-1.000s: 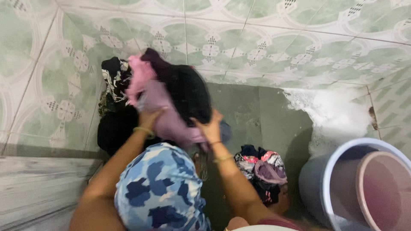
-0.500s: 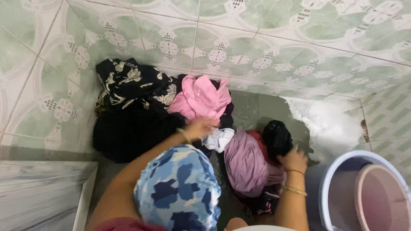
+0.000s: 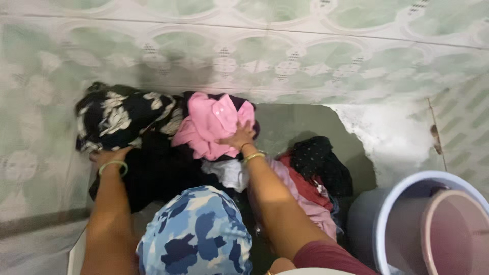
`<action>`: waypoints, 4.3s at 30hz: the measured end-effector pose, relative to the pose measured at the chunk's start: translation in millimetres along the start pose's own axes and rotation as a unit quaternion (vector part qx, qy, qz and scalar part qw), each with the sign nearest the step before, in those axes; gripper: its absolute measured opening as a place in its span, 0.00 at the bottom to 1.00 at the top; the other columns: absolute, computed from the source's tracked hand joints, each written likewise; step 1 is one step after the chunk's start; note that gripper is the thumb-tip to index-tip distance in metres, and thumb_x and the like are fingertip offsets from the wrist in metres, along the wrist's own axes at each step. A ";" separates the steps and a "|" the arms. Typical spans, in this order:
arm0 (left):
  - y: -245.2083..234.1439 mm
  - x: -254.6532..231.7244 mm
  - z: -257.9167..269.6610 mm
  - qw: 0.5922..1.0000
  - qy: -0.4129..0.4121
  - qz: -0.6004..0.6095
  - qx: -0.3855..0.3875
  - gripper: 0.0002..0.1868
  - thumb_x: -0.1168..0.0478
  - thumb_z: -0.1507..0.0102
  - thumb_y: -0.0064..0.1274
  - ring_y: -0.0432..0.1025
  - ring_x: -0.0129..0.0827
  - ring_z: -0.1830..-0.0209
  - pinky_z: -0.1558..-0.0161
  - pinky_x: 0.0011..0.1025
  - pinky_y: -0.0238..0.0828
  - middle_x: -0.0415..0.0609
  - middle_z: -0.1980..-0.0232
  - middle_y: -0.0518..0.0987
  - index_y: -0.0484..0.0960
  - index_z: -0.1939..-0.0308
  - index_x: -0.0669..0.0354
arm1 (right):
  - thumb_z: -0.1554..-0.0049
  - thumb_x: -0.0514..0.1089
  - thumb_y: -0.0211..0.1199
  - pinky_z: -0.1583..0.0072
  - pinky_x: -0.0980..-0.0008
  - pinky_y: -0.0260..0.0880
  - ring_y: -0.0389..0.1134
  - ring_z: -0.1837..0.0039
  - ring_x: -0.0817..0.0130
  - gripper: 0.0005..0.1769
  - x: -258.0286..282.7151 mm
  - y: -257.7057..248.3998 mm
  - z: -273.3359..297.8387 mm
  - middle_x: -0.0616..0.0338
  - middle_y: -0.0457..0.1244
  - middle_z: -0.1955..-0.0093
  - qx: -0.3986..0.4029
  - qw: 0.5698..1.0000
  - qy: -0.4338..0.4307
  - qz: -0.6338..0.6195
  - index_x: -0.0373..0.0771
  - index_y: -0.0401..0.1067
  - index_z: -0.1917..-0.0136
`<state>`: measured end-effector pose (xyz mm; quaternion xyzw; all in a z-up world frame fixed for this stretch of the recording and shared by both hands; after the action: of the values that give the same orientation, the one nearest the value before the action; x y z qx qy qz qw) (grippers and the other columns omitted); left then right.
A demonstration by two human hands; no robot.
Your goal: The person washes clothes by hand in a tiled room. They scrub and rinse various garments in a blue basin, wring them out, and place them aside. Water is poured from a pink bucket into the basin, and the basin is emptied and refilled multiple times.
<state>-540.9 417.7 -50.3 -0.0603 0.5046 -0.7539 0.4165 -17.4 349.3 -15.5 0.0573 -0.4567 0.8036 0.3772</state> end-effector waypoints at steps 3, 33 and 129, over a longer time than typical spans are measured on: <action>39.3 -6.6 15.2 0.990 -0.015 0.061 0.127 0.52 0.32 0.45 0.56 0.57 0.51 0.21 0.25 0.42 0.51 0.57 0.19 0.60 0.67 0.24 0.59 | 0.73 0.73 0.78 0.26 0.53 0.60 0.54 0.22 0.39 0.86 -32.3 25.1 -15.0 0.31 0.47 0.20 -0.021 0.994 0.019 -0.108 0.43 0.38 0.14; 279.5 -296.4 442.9 0.679 0.607 -0.005 0.413 0.27 0.43 0.33 0.58 0.74 0.42 0.41 0.39 0.39 0.68 0.55 0.41 0.81 0.82 0.42 0.62 | 0.53 0.66 0.72 0.59 0.57 0.67 0.68 0.66 0.57 0.32 -263.6 -236.9 342.5 0.46 0.68 0.67 -0.357 0.921 0.112 -0.111 0.32 0.77 0.63; 279.7 -205.2 845.8 0.338 0.917 -0.020 0.213 0.28 0.46 0.39 0.55 0.70 0.57 0.40 0.38 0.46 0.63 0.66 0.43 0.79 0.80 0.46 0.68 | 0.45 0.59 0.70 0.26 0.50 0.55 0.55 0.24 0.44 0.38 -327.6 -392.2 554.5 0.40 0.56 0.26 -0.565 0.822 0.020 0.076 0.36 0.66 0.30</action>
<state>182.6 -82.2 199.4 0.7494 0.3900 -0.4258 -0.3240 333.1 -146.2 431.9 -0.2170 -0.8257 0.4324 0.2901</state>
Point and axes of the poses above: each hand's wrist, its own z-axis away from the middle knuckle, its own y-axis out of the palm, x = y × z, the point moved 8 cm from there along -z, towards the middle knuckle
